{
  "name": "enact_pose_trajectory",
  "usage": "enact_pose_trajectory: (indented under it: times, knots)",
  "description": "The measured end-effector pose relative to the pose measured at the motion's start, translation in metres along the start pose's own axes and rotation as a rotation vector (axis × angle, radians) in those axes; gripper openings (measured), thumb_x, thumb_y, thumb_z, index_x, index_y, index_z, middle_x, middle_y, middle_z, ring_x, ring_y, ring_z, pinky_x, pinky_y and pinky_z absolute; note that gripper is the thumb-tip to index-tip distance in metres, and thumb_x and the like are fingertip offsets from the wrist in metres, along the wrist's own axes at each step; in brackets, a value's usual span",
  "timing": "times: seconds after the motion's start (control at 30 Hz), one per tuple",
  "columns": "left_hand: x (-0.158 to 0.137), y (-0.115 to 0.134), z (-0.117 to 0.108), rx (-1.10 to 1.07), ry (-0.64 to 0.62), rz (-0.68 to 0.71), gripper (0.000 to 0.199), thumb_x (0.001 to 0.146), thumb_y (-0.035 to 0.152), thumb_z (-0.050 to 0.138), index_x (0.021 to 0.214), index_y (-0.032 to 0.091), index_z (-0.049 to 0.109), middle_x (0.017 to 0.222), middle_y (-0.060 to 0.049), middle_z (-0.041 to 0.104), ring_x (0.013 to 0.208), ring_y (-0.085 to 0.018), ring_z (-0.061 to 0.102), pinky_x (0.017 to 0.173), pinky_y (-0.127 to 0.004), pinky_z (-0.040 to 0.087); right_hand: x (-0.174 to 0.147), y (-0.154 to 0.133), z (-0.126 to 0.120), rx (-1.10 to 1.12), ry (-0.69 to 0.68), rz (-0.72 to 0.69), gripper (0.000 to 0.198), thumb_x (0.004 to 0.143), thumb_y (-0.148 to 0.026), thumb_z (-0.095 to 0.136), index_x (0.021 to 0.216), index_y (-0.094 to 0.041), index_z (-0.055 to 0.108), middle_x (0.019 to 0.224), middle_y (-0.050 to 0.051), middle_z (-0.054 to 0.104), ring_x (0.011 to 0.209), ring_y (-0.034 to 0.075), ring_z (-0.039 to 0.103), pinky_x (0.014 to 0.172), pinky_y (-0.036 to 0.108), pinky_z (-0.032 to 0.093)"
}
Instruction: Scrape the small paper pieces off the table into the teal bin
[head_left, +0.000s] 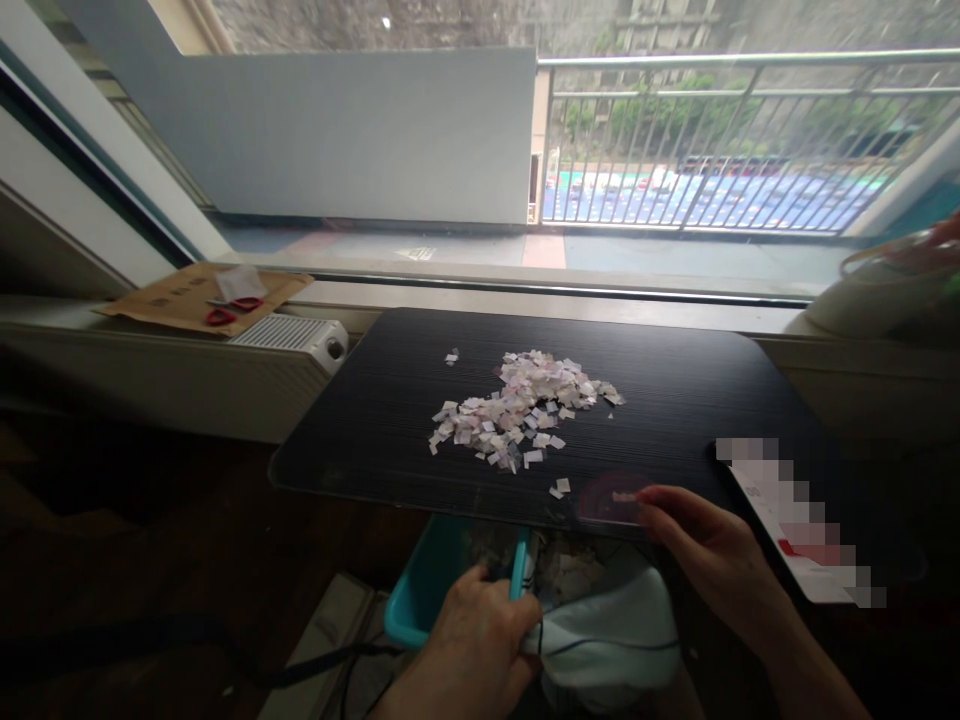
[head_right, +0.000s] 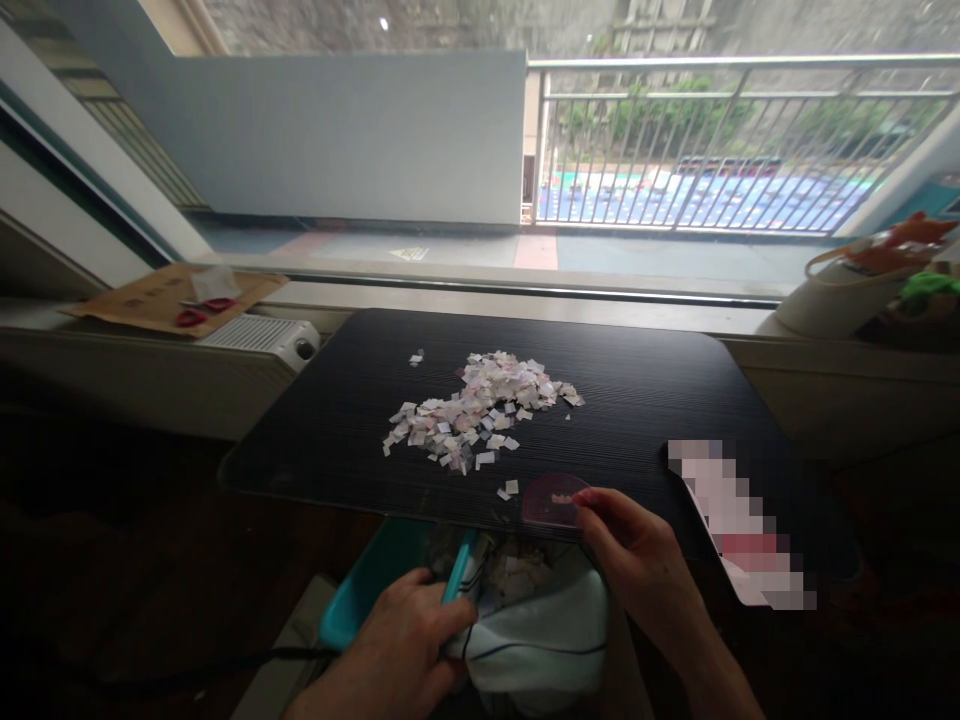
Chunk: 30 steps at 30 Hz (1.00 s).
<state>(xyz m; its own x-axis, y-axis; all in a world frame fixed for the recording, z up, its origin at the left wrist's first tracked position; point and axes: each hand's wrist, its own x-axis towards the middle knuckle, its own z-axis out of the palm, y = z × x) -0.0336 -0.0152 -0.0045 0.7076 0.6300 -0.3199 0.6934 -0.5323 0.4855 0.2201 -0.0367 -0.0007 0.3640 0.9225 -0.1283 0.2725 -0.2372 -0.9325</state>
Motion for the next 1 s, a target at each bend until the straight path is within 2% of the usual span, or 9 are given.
enact_pose_trajectory:
  times: [0.1, 0.27, 0.67, 0.83, 1.0]
  knots:
    - [0.0, 0.001, -0.002, 0.005, -0.008, 0.001, 0.006, 0.071, 0.016, 0.06, 0.073, 0.021, 0.057, 0.076, 0.0, 0.064, 0.076, -0.019, 0.059, 0.09, -0.035, 0.034, 0.006, -0.001, 0.012, 0.063, 0.043, -0.032, 0.027, 0.072, -0.04, 0.07, 0.088, -0.019, 0.072, 0.087, 0.006, 0.075, 0.079, 0.021, 0.07, 0.07, 0.027, 0.056]
    - [0.0, 0.0, -0.003, -0.003, -0.018, 0.001, 0.008, 0.07, 0.014, 0.06, 0.075, 0.02, 0.058, 0.078, -0.001, 0.065, 0.078, -0.02, 0.06, 0.09, -0.035, 0.035, 0.014, -0.001, 0.028, 0.06, -0.011, -0.067, 0.025, 0.072, -0.038, 0.07, 0.086, -0.018, 0.074, 0.082, 0.006, 0.075, 0.073, 0.021, 0.069, 0.066, 0.028, 0.056]
    - [0.001, 0.001, -0.001, 0.0, -0.024, 0.004, 0.006, 0.071, 0.017, 0.062, 0.075, 0.02, 0.059, 0.079, -0.002, 0.066, 0.078, -0.021, 0.061, 0.09, -0.037, 0.036, 0.012, -0.003, 0.033, 0.022, 0.038, -0.083, 0.027, 0.074, -0.04, 0.069, 0.087, -0.017, 0.073, 0.084, 0.007, 0.075, 0.076, 0.022, 0.07, 0.07, 0.03, 0.055]
    - [0.001, 0.001, -0.002, -0.004, -0.035, 0.005, 0.009, 0.069, 0.015, 0.061, 0.076, 0.02, 0.059, 0.079, -0.001, 0.066, 0.079, -0.021, 0.061, 0.09, -0.037, 0.035, 0.013, -0.002, 0.026, 0.033, 0.137, -0.069, 0.028, 0.072, -0.041, 0.07, 0.089, -0.017, 0.072, 0.087, 0.007, 0.075, 0.079, 0.023, 0.07, 0.074, 0.032, 0.056]
    - [0.0, 0.001, -0.001, 0.005, -0.007, 0.002, 0.009, 0.069, 0.014, 0.059, 0.074, 0.02, 0.058, 0.077, -0.001, 0.065, 0.077, -0.02, 0.061, 0.089, -0.035, 0.036, 0.01, -0.001, 0.02, 0.024, 0.045, -0.042, 0.025, 0.074, -0.04, 0.068, 0.087, -0.019, 0.073, 0.081, 0.005, 0.075, 0.074, 0.021, 0.069, 0.067, 0.028, 0.056]
